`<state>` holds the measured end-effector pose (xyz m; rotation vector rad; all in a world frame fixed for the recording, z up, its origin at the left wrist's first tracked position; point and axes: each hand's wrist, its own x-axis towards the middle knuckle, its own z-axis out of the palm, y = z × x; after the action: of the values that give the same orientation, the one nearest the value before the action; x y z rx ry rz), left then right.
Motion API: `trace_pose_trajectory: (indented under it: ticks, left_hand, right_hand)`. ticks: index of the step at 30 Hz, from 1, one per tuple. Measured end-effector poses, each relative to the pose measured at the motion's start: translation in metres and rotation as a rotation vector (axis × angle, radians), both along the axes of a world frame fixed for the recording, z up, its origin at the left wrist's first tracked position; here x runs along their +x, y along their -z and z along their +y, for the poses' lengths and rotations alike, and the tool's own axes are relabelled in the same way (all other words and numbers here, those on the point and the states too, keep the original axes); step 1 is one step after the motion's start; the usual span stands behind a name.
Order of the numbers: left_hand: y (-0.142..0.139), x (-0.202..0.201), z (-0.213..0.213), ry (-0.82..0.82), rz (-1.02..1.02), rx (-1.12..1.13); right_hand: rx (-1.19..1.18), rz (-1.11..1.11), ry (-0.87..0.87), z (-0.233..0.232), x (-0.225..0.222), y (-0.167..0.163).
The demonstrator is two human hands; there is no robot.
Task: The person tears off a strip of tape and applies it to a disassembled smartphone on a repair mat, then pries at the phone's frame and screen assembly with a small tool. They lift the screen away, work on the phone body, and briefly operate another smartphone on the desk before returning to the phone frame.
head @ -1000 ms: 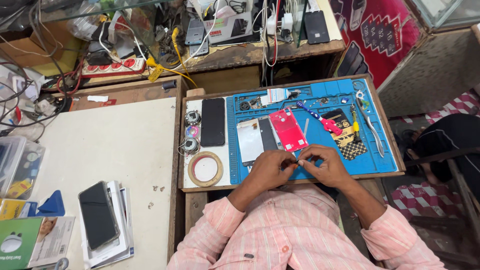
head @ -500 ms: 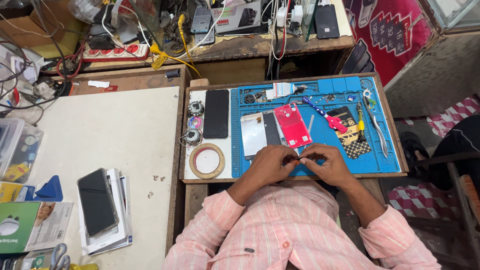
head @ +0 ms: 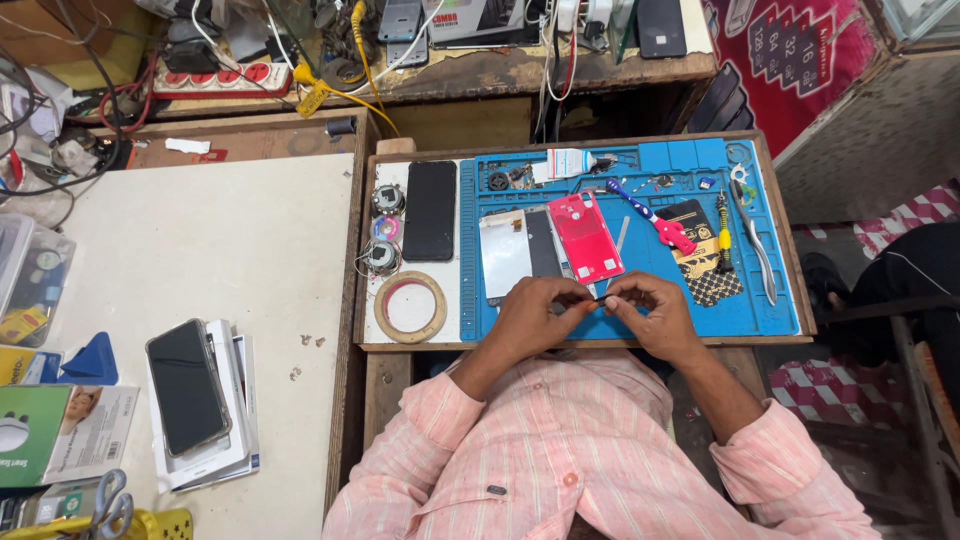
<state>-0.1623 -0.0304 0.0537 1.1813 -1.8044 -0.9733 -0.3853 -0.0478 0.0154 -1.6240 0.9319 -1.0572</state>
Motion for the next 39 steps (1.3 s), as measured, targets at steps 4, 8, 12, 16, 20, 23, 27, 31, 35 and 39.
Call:
trace_pose_trajectory:
  ticks: [4, 8, 12, 16, 20, 23, 27, 31, 35, 39]
  left_hand:
    - [0.003, -0.003, 0.000, -0.006, 0.018, -0.027]
    - [0.003, -0.005, 0.000, -0.027, -0.018, -0.104]
    - [0.001, -0.002, 0.001, -0.035, -0.065, -0.165]
    - [0.002, 0.001, 0.001, -0.050, -0.077, -0.164]
    - [0.005, 0.002, 0.000, -0.025, -0.086, -0.202]
    - [0.006, 0.002, -0.001, -0.017, -0.098, -0.208]
    - [0.006, 0.002, -0.002, -0.012, -0.113, -0.188]
    - [0.004, 0.002, -0.003, -0.010, -0.135, -0.186]
    - [0.001, 0.003, -0.003, -0.004, -0.159, -0.150]
    - [-0.002, 0.004, -0.004, 0.014, -0.186, -0.106]
  right_hand:
    - [0.002, -0.028, 0.007, 0.002, 0.002, 0.001]
    - [-0.028, 0.013, 0.023, 0.002, 0.003, 0.002]
    - [-0.058, 0.025, 0.021, 0.001, 0.005, 0.003]
    - [0.011, 0.044, 0.024, 0.001, 0.006, 0.003]
    - [-0.031, 0.057, 0.021, 0.000, 0.009, 0.003]
    - [-0.005, 0.042, 0.021, 0.001, 0.011, 0.002]
    - [0.027, 0.032, 0.014, 0.000, 0.011, 0.001]
    - [0.044, 0.027, 0.017, 0.000, 0.013, 0.000]
    - [0.039, 0.032, 0.003, 0.000, 0.014, -0.001]
    - [0.047, 0.023, -0.021, 0.002, 0.014, -0.002]
